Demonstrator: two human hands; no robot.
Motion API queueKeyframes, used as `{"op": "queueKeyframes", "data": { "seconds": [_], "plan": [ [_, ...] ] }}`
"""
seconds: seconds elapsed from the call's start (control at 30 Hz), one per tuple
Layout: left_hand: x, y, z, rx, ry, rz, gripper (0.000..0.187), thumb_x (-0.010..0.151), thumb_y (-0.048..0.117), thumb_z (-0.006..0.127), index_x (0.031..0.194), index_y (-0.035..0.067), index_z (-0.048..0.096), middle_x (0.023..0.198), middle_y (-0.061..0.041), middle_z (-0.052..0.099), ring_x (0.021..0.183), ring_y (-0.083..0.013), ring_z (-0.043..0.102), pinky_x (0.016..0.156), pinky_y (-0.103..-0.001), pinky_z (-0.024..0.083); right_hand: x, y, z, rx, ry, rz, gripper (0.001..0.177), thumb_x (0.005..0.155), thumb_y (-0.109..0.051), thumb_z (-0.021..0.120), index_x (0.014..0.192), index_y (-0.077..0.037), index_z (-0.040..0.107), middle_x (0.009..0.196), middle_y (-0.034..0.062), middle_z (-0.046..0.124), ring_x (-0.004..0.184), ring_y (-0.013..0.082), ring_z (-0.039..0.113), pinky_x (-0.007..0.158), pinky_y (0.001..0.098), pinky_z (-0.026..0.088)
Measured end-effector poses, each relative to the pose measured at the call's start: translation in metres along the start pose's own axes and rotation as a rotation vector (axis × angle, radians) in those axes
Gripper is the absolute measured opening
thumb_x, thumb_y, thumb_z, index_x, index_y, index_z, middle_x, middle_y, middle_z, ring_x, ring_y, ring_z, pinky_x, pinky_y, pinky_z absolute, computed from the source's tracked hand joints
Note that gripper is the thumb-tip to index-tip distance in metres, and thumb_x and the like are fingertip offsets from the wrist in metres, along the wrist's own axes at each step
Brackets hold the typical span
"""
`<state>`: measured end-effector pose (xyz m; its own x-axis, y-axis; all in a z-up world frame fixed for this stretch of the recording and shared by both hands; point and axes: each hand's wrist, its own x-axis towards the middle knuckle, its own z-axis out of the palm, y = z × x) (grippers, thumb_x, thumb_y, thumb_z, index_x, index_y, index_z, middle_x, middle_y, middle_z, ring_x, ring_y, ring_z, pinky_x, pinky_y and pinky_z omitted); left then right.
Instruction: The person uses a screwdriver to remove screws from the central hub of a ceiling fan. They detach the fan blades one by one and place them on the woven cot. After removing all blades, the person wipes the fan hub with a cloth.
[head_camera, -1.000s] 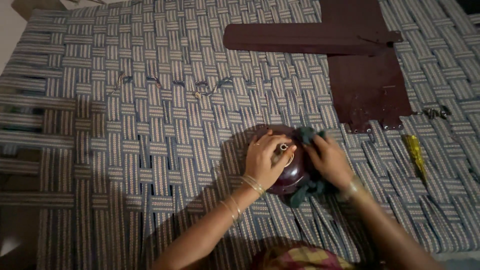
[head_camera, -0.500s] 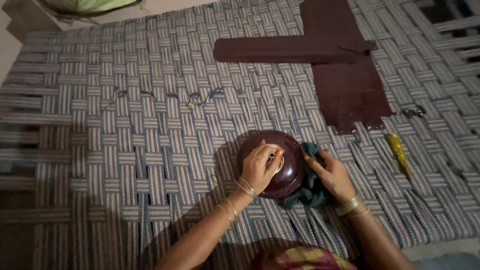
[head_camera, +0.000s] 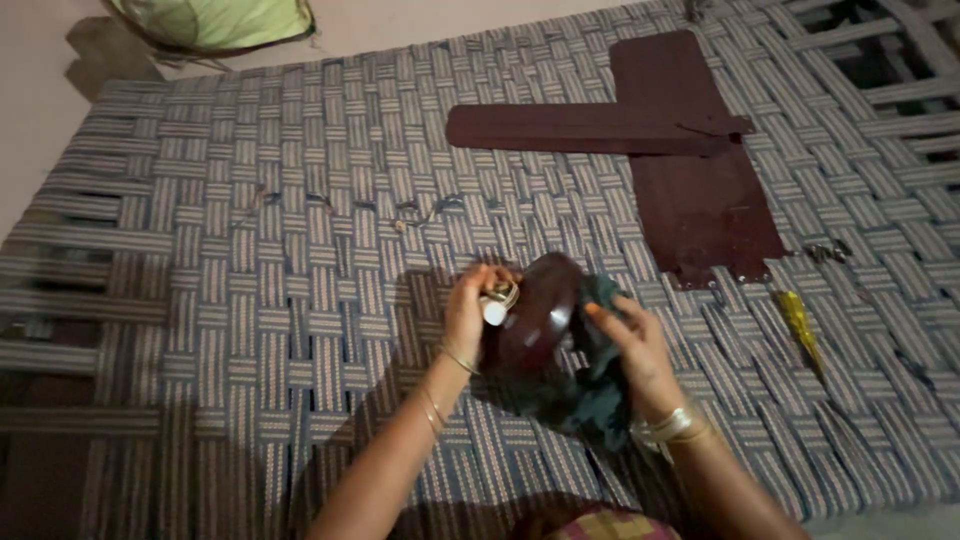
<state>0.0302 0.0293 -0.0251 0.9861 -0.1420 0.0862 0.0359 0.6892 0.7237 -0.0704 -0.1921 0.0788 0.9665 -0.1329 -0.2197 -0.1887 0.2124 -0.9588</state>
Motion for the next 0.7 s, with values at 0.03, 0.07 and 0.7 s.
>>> {"op": "queueKeyframes", "data": {
  "seconds": [0.03,0.07,0.7],
  "plan": [
    [0.007,0.000,-0.015,-0.170,0.013,-0.078,0.028,0.111,0.031,0.057,0.093,0.009,0.059,0.101,-0.013,0.072,0.100,-0.0259,0.070,0.093,-0.040,0.054,0.002,-0.005,0.015,-0.116,-0.062,-0.110,0.023,0.091,-0.018,0.071,0.107,-0.003,0.074,0.097,0.0054,0.068,0.085,0.0172,0.065,0.070,0.0303,0.051],
    [0.013,-0.001,-0.031,-0.341,0.024,-0.156,0.027,0.112,0.031,0.058,0.097,0.009,0.060,0.102,-0.012,0.071,0.098,-0.0259,0.068,0.092,-0.041,0.054,0.003,-0.007,0.030,-0.229,-0.123,-0.222,0.023,0.091,-0.019,0.072,0.107,-0.003,0.075,0.098,0.0050,0.066,0.086,0.0176,0.065,0.070,0.0303,0.052],
    [-0.011,0.092,0.008,1.465,-0.401,1.132,0.044,0.103,0.019,0.056,0.143,0.000,0.051,0.143,-0.018,0.057,0.139,-0.0367,0.054,0.125,-0.046,0.042,0.078,0.024,0.108,-0.844,0.146,-0.987,0.033,0.092,-0.013,0.061,0.124,-0.005,0.068,0.134,0.0158,0.061,0.115,0.0400,0.052,0.100,0.0518,0.046]
  ]
}}
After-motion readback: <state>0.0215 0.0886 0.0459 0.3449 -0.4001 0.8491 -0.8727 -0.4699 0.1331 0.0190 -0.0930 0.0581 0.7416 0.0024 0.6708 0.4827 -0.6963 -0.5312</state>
